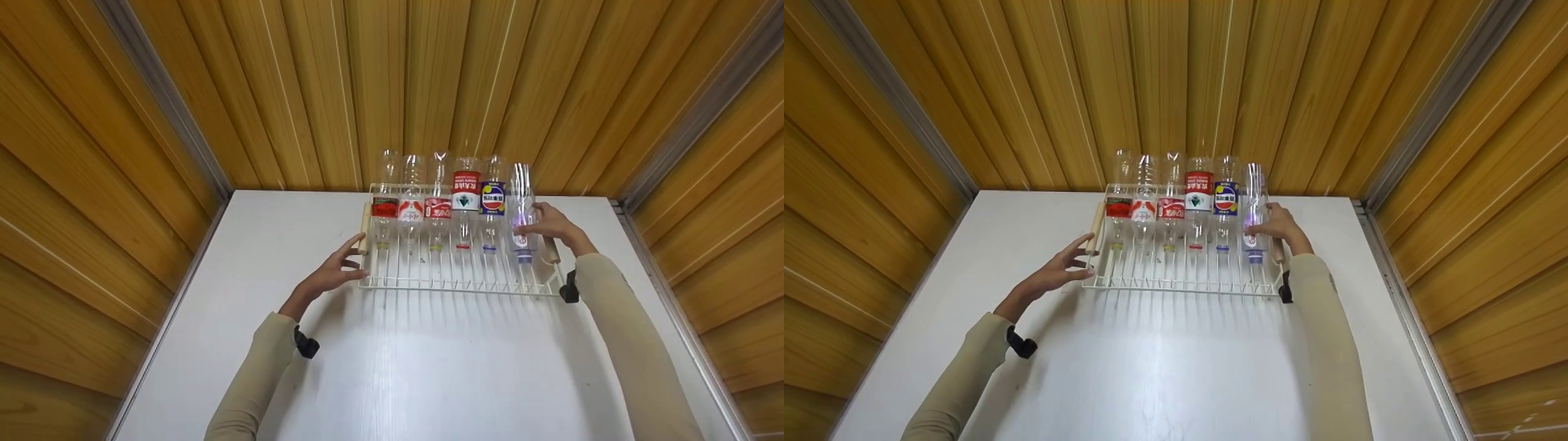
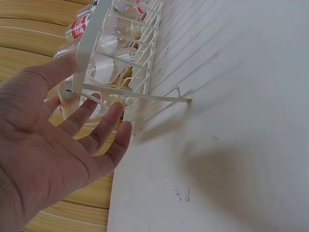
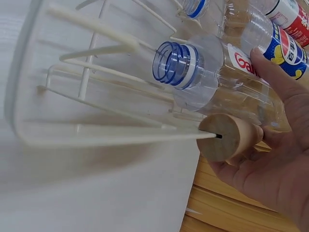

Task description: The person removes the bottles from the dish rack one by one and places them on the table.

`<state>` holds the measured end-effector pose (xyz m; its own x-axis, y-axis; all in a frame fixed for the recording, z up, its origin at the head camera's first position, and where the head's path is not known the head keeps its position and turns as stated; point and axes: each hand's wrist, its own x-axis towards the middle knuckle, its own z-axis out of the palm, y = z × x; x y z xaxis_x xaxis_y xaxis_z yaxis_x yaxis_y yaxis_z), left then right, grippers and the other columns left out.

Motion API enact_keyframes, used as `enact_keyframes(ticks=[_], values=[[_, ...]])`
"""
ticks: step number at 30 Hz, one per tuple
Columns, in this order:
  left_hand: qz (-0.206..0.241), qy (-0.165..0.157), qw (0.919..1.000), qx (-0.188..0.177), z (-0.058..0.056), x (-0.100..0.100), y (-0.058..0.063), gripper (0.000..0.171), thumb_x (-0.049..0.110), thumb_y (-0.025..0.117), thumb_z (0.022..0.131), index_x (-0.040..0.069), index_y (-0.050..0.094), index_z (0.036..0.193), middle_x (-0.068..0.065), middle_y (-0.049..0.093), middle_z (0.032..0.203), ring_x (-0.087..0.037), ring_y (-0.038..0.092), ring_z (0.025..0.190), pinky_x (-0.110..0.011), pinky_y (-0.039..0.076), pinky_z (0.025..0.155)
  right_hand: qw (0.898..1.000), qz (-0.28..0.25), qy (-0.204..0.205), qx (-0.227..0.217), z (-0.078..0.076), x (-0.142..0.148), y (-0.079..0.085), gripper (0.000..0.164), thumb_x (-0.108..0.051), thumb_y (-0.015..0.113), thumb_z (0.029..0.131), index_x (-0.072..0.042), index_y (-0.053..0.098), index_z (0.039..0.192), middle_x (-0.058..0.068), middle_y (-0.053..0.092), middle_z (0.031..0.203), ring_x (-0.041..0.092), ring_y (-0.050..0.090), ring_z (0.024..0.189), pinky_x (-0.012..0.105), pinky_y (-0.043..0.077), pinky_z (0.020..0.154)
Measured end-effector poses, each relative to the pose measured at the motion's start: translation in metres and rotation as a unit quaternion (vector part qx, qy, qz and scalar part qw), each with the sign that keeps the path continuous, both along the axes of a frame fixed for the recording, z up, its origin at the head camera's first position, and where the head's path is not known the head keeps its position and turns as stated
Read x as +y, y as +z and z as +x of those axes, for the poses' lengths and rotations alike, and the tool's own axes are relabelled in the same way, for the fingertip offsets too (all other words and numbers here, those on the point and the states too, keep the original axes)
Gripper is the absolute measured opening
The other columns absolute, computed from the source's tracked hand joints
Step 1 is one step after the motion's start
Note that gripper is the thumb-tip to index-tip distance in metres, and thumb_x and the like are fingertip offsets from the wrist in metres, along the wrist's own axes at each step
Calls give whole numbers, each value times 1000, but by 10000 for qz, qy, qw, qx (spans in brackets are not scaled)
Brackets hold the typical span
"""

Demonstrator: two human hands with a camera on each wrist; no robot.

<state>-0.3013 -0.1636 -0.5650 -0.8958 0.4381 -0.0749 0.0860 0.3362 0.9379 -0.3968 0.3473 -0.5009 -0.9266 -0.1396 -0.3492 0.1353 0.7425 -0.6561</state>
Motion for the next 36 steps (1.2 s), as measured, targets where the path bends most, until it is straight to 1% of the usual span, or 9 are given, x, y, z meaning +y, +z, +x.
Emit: enact_keyframes(ticks=[3,9,13,17,19,22,26,31,36], values=[[-19,-4,10000,-36,-2,3,0,90,13,73,95,24,17,165,-25,41,156,-44,57,129,-53,51,104,9998,-135,-166,-4,2,3,-1,109,-42,74,91,7,4,159,35,13,164,53,17,152,67,19,123],[25,-17,10000,-10,-5,7,2,91,14,73,94,25,17,165,-25,42,156,-45,57,128,-54,51,104,9988,-272,-353,218,7,6,2,110,-42,75,91,5,3,160,36,12,164,53,17,152,67,19,122],[35,-35,10000,19,-6,7,2,91,13,73,94,24,17,165,-26,42,156,-46,56,128,-55,50,105,9962,-423,-527,558,7,4,2,108,-37,77,90,1,6,161,34,13,165,52,18,152,65,20,123],[-17,-35,10000,-46,-4,8,2,90,14,72,95,26,16,165,-24,41,157,-44,56,129,-54,50,105,9907,-629,-679,993,5,1,-1,103,-27,80,89,0,12,161,31,20,164,51,24,150,62,24,123],[-27,-4,10000,-84,-4,8,2,90,14,72,95,27,17,165,-23,40,157,-43,56,129,-54,50,105,9889,-689,-696,1115,4,1,-2,101,-23,79,89,0,12,161,30,23,163,50,26,150,61,24,124],[-1,37,9999,-111,-3,9,2,90,14,73,94,28,18,165,-23,41,157,-43,56,130,-54,50,105,9881,-731,-689,1167,5,1,-3,99,-22,77,90,0,10,160,31,24,163,50,23,151,61,22,125],[28,5,10000,-81,-3,10,0,90,13,73,94,25,18,165,-24,42,156,-44,57,129,-53,51,104,9885,-688,-668,1171,8,1,-4,100,-23,77,91,0,9,160,33,25,163,50,21,153,61,19,125],[-16,9,10000,-38,-1,6,1,89,13,72,95,24,17,165,-25,42,156,-44,57,128,-50,52,102,9864,-735,-718,1282,7,-5,-4,98,-25,78,91,-2,13,160,31,29,161,49,26,151,61,24,124],[-58,113,9999,-25,1,2,3,88,12,71,95,22,19,165,-28,42,155,-45,58,126,-51,52,102,9797,-1032,-727,1557,7,-11,1,98,-26,78,92,-4,13,161,28,32,161,46,32,148,61,28,122]])
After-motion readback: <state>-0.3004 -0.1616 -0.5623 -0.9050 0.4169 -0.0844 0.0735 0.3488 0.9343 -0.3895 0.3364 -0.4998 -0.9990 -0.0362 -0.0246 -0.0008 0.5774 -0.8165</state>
